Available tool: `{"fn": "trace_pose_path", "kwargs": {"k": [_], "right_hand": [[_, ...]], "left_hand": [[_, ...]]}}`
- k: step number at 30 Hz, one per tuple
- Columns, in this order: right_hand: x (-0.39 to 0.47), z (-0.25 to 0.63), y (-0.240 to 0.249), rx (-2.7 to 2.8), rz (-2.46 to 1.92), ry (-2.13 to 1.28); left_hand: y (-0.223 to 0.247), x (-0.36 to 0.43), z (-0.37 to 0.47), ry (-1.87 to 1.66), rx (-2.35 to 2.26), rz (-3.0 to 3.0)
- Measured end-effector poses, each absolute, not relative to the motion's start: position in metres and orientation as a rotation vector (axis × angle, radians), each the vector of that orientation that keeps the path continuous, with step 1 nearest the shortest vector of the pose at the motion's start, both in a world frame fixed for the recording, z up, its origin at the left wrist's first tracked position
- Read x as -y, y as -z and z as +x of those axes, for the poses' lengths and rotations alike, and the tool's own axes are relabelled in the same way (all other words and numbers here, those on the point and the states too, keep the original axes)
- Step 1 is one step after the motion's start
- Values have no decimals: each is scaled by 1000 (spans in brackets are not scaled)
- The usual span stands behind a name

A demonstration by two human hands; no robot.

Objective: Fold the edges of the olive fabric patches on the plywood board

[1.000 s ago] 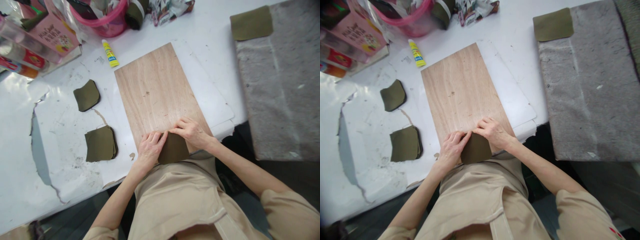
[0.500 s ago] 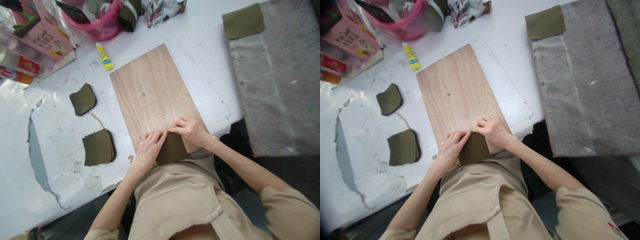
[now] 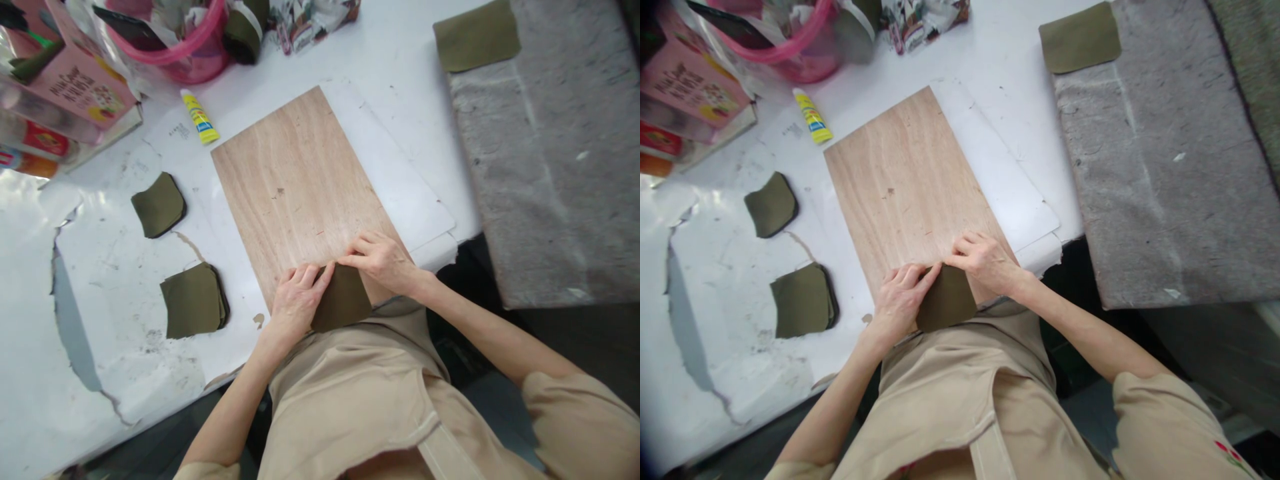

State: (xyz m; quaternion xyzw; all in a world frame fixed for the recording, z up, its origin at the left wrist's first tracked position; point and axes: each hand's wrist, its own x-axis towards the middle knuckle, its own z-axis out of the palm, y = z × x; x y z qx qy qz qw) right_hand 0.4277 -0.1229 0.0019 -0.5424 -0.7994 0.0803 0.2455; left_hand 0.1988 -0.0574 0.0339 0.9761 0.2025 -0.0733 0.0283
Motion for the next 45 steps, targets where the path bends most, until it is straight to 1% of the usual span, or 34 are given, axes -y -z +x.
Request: {"fn": "trace_pose_path", "kwargs": {"k": [7, 15, 35, 41, 45], "right_hand": [[125, 428, -3, 2182, -1512, -207], [126, 429, 0, 2135, -1534, -233], [131, 433, 1, 2144, -1533, -156], [134, 436, -1, 2154, -1560, -169], [134, 437, 0, 2110, -1587, -237]], "left_hand": [[-36, 57, 202, 274, -647, 3007], [-35, 53, 203, 235, -650, 2951], [-42, 53, 213, 367, -612, 3005], [-44, 54, 215, 387, -613, 3003], [-45, 54, 215, 400, -619, 3002]]}}
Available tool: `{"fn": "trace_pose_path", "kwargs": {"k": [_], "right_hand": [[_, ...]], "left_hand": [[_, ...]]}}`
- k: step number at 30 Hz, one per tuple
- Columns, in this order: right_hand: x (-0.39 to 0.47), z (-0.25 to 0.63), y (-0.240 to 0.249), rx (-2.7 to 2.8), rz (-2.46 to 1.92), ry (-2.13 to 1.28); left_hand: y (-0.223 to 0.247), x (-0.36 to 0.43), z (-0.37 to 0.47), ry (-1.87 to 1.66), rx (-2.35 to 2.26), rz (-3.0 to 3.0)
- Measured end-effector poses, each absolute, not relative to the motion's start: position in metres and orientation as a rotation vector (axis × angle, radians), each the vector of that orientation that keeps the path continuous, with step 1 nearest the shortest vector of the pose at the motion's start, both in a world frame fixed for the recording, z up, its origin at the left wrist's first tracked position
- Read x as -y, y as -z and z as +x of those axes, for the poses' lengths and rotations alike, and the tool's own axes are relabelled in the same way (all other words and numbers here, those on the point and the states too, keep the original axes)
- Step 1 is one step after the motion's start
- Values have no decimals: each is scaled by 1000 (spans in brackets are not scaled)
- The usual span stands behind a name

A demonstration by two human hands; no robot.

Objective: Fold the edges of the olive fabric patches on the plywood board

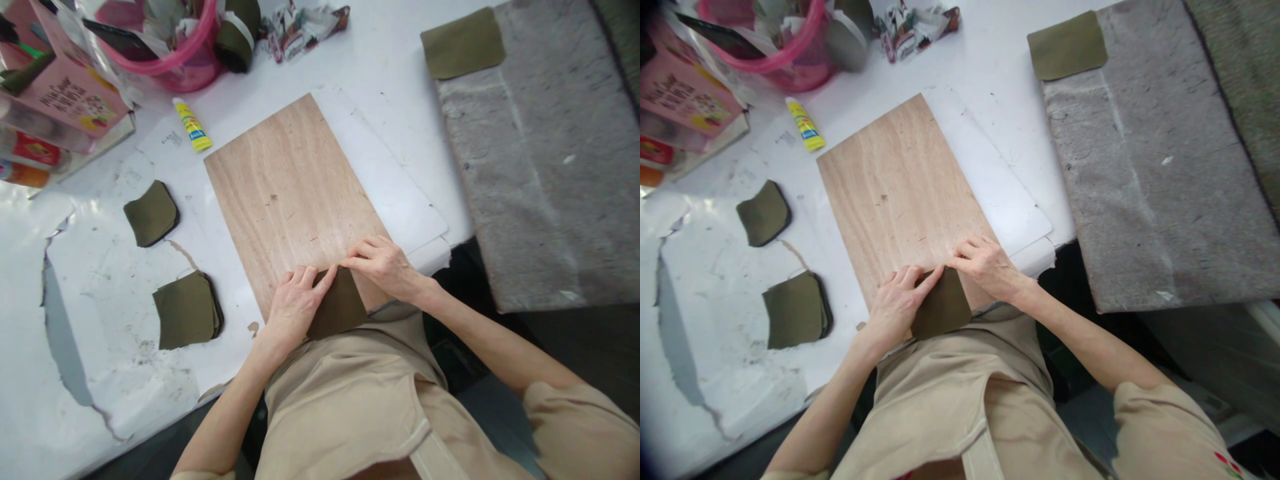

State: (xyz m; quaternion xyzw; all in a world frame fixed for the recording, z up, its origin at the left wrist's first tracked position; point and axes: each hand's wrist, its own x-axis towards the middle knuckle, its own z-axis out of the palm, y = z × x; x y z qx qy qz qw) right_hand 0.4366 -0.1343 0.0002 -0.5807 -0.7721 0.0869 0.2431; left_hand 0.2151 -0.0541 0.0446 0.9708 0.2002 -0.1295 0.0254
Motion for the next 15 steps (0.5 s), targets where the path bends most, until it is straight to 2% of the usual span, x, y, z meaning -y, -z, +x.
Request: {"fn": "trace_pose_path", "kwargs": {"k": [15], "right_hand": [[135, 437, 1, 2189, -1580, -81]], "left_hand": [[-46, 54, 219, 471, -591, 3016]]}}
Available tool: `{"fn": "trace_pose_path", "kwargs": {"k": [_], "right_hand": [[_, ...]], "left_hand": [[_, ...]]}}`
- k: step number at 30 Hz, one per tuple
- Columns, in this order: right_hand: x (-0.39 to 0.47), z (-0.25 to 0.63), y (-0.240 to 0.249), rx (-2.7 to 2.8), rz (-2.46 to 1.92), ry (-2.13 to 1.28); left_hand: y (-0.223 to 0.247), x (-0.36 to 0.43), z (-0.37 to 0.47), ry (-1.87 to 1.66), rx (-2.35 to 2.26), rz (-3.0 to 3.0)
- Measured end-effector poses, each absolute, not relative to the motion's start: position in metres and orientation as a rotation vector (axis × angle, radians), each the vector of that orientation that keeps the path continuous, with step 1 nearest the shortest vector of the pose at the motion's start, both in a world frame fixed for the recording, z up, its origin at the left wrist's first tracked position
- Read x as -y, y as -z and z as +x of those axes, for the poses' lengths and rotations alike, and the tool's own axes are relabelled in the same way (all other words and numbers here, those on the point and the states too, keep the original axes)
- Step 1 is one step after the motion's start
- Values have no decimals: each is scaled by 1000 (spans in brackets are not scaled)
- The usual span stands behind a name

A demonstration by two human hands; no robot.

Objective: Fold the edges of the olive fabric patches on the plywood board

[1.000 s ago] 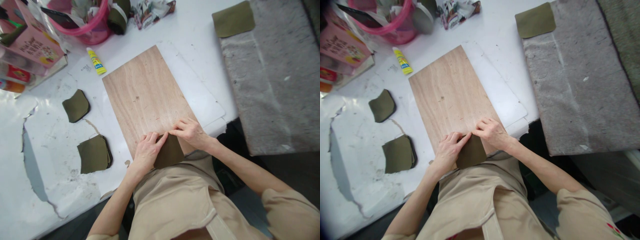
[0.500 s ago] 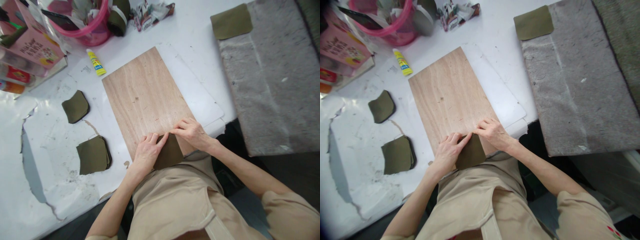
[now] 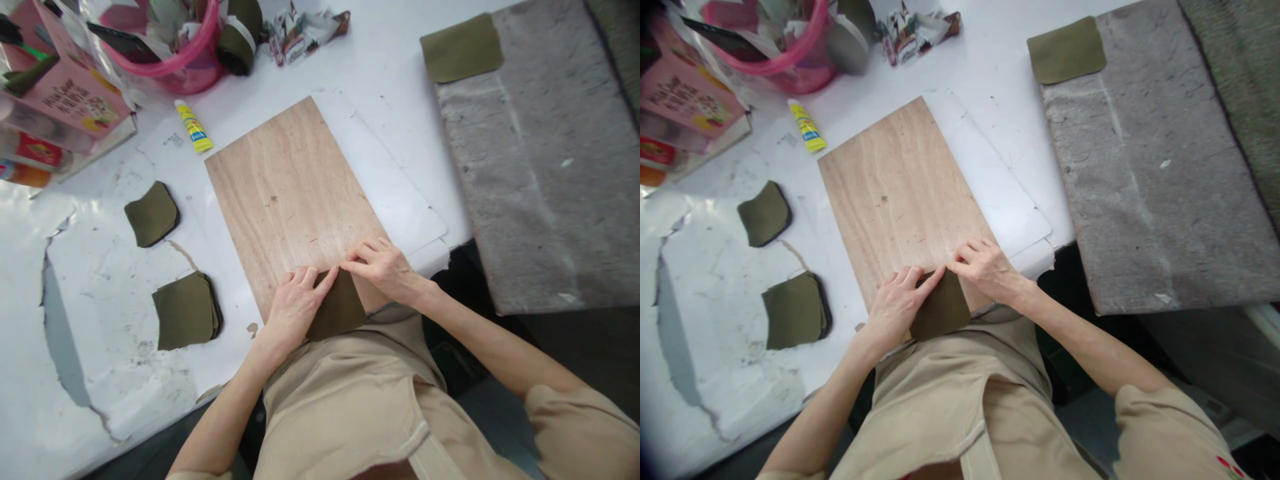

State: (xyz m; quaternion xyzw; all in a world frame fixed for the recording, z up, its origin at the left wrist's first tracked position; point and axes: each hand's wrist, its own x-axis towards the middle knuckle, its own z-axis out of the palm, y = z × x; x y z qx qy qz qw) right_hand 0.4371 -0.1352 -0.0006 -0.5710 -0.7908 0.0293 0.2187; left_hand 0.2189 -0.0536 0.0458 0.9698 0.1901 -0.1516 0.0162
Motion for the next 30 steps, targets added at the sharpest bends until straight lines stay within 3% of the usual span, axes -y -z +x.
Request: {"fn": "trace_pose_path", "kwargs": {"k": [16, 30], "right_hand": [[146, 426, 2, 1997, -1722, -234], [156, 425, -2, 2069, -1793, -96]], "left_hand": [[-50, 55, 227, 452, -581, 3043], [-19, 62, 144, -42, -1036, 2943]]}}
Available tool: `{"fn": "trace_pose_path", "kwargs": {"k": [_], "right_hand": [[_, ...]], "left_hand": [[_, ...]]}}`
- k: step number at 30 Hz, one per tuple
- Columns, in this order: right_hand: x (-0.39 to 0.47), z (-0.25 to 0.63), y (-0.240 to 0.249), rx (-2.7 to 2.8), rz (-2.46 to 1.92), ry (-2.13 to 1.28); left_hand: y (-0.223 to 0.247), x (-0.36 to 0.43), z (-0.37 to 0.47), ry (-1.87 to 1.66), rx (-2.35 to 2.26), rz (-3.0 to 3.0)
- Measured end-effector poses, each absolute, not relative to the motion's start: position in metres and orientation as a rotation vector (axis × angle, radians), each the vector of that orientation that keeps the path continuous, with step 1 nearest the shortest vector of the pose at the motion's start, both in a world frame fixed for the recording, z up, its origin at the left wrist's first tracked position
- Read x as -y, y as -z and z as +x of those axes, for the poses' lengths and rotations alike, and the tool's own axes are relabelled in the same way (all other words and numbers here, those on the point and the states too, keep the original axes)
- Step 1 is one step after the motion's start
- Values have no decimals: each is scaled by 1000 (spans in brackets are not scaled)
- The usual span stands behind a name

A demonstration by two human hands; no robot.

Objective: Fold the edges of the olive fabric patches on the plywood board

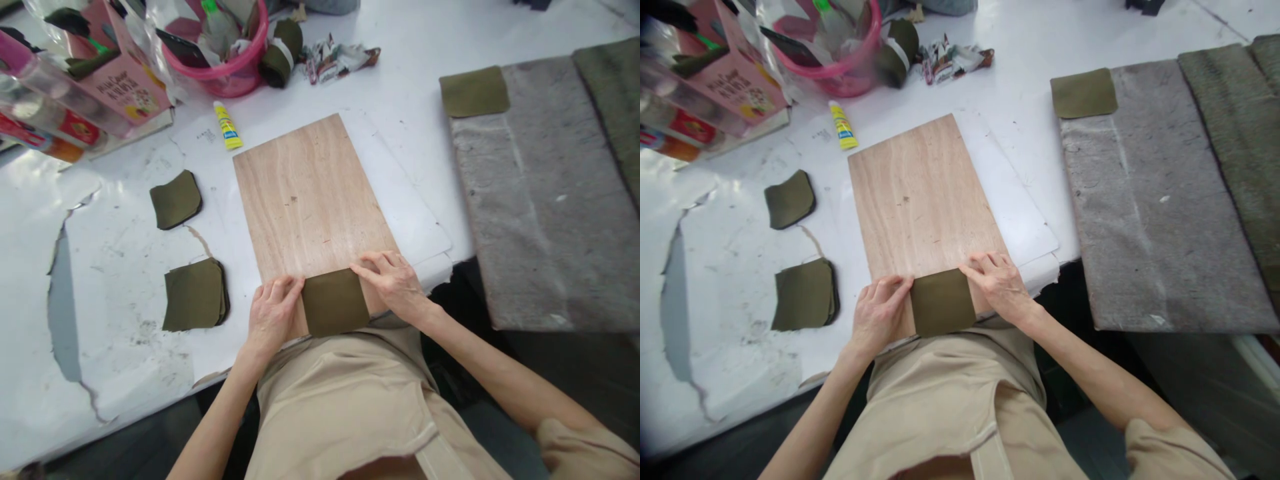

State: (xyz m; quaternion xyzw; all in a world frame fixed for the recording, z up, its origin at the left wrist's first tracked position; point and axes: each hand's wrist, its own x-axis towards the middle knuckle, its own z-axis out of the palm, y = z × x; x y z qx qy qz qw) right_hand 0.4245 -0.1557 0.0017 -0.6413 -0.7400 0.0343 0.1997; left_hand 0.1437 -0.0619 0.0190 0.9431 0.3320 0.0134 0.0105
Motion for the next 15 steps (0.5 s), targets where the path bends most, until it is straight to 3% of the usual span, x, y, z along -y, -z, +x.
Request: {"fn": "trace_pose_path", "kwargs": {"k": [7, 15], "right_hand": [[141, 420, -23, 1872, -1816, -369], [110, 400, -37, 2151, -1936, -368]], "left_hand": [[-3, 67, 133, -445, -1190, 2717], [2, 71, 133, -530, -1225, 2627]]}}
